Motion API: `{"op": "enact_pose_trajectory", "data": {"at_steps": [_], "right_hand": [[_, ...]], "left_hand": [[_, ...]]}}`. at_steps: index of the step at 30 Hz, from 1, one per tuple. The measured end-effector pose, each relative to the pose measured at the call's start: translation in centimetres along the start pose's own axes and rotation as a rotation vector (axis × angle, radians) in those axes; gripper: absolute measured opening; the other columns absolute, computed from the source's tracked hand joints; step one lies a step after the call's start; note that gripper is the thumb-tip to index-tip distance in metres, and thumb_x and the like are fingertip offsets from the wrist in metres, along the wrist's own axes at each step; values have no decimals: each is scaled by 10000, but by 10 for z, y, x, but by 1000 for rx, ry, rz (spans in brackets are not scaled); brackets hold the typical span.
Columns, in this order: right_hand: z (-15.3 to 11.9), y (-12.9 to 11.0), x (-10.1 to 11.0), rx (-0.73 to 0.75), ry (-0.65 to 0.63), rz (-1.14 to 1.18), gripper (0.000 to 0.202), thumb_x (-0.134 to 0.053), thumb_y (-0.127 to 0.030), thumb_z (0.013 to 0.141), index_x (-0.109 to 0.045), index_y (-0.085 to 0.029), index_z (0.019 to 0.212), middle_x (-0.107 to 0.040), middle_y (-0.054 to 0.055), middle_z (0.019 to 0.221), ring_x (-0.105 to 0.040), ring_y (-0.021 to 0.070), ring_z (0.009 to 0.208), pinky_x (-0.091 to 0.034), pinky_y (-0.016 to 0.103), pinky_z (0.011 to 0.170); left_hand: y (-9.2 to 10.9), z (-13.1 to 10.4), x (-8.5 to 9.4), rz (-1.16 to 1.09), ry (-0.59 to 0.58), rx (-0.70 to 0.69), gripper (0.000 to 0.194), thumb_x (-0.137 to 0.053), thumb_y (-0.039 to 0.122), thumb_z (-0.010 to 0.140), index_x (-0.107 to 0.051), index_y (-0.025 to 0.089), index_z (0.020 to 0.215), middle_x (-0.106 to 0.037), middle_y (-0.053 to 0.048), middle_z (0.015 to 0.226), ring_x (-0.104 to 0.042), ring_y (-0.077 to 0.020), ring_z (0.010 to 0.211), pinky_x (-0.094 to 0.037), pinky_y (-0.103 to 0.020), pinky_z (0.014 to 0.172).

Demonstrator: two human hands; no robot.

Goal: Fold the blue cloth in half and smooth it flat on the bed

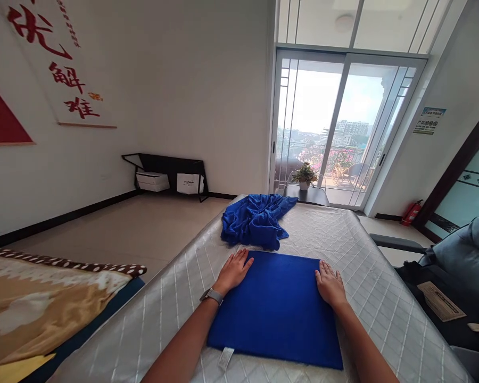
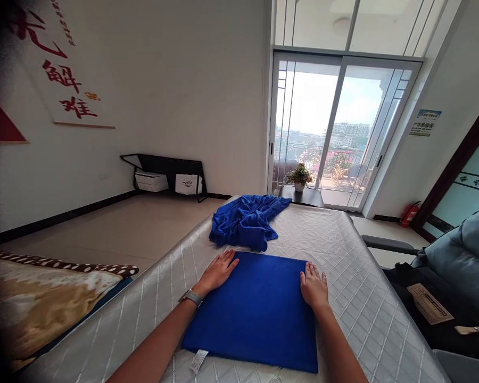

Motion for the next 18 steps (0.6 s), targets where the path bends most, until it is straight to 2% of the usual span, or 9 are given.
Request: {"op": "enact_pose_trajectory", "data": {"at_steps": [5, 9, 11, 15, 18], "right_hand": [[-3, 4, 9, -35, 42, 3, 623, -150, -382, 1003, -210, -122, 1566, -204, 48, 1625, -149, 214, 1505, -75, 470, 1213], [-3, -12, 21, 84, 123, 12, 622, -151, -383, 1005, -209, -127, 1569, -185, 33, 1630, -91, 178, 1513, -18, 418, 1222], [-1, -18, 17, 120, 96, 24, 630, -157, -402, 1007, -201, -123, 1570, -181, 37, 1631, -84, 171, 1514, -16, 401, 1222], [3, -16, 1, 91, -6, 38, 650, -157, -429, 1007, -173, -109, 1573, -174, 60, 1633, -107, 183, 1512, -49, 396, 1219], [4, -13, -4, 84, -20, 34, 653, -164, -427, 1006, -158, -104, 1574, -160, 63, 1637, -110, 186, 1511, -49, 394, 1219]], "left_hand": [[4, -2, 2, -5, 15, 11, 644, -206, 544, 1023, -355, 169, 1525, -339, -88, 1584, -246, -231, 1486, -155, -439, 1211], [8, -4, 5, 24, 47, 30, 656, -229, 554, 1016, -367, 156, 1518, -357, -102, 1575, -255, -245, 1482, -152, -450, 1211], [10, -4, 6, 42, 52, 32, 649, -242, 543, 1016, -372, 150, 1516, -364, -108, 1572, -257, -251, 1481, -155, -450, 1211], [13, -5, 6, 62, 43, 30, 639, -221, 530, 1023, -356, 156, 1523, -350, -100, 1580, -253, -242, 1483, -141, -449, 1214], [15, -6, 7, 69, 37, 37, 665, -219, 544, 1019, -332, 135, 1530, -333, -117, 1585, -244, -254, 1485, -132, -466, 1211]]}}
Point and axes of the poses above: each hand's wrist, its own z-axis towards the middle knuckle, its own x-axis out of the back of the hand, y = z × x, the point moved 10 cm from there along z, towards the middle knuckle
